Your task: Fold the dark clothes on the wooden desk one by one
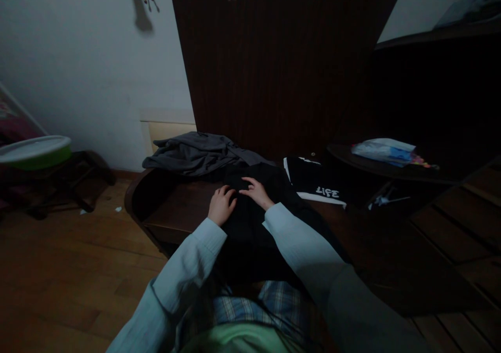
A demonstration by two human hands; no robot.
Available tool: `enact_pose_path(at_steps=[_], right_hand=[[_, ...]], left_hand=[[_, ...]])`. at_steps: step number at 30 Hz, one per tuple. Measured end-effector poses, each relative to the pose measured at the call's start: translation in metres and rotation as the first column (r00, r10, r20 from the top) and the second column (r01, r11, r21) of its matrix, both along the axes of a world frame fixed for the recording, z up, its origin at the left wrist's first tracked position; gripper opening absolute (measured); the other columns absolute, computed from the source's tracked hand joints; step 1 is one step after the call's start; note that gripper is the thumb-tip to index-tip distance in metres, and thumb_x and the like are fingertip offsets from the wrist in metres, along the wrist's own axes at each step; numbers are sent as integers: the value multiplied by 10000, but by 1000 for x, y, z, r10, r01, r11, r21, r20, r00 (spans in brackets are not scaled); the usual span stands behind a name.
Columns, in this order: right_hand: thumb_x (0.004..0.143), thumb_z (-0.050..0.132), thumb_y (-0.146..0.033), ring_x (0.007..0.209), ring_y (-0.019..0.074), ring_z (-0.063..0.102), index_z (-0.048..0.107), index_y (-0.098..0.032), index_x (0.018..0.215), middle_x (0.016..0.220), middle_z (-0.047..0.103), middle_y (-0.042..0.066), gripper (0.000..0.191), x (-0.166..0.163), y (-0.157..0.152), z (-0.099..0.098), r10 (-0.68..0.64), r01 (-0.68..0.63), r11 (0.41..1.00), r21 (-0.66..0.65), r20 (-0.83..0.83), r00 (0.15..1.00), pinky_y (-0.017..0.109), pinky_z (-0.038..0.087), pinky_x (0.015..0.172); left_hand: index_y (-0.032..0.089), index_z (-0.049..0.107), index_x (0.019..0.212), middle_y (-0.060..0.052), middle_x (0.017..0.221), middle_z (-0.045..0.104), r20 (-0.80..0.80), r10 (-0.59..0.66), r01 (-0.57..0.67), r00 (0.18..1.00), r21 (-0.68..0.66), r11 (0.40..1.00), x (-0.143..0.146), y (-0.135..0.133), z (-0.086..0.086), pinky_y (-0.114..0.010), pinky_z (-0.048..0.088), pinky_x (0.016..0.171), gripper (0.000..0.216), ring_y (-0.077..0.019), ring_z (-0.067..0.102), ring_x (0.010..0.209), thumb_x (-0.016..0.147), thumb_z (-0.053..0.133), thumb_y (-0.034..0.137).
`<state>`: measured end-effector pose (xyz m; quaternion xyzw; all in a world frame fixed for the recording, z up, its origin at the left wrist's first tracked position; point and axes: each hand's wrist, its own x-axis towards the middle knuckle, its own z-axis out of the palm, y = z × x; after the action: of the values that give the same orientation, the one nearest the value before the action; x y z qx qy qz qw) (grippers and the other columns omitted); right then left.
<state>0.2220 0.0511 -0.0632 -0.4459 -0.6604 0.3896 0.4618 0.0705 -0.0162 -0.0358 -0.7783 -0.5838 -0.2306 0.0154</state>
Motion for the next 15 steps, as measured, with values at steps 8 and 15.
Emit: enact_pose_path(at_steps=[8, 15], right_hand=[[640, 643, -278, 1134, 193, 434, 411, -240, 1239, 1324, 366, 96, 644, -3, 1, -1, 17, -20, 999, 33, 75, 997, 336, 395, 886], [631, 598, -161, 829, 140, 542, 493, -204, 1131, 1184, 447, 83, 513, -1, -3, 2, -83, 69, 994, 82, 182, 980, 305, 477, 750]], left_hand=[[185, 481, 1171, -84, 1325, 391, 27, -50, 52, 998, -46, 998, -4, 3, -14, -378, 324, 974, 373, -227, 338, 1210, 830, 413, 318], [188, 451, 1213, -71, 1321, 417, -65, 18, -27, 998, -137, 990, -1, 1, -12, -405, 296, 975, 415, -259, 321, 1224, 846, 359, 358]])
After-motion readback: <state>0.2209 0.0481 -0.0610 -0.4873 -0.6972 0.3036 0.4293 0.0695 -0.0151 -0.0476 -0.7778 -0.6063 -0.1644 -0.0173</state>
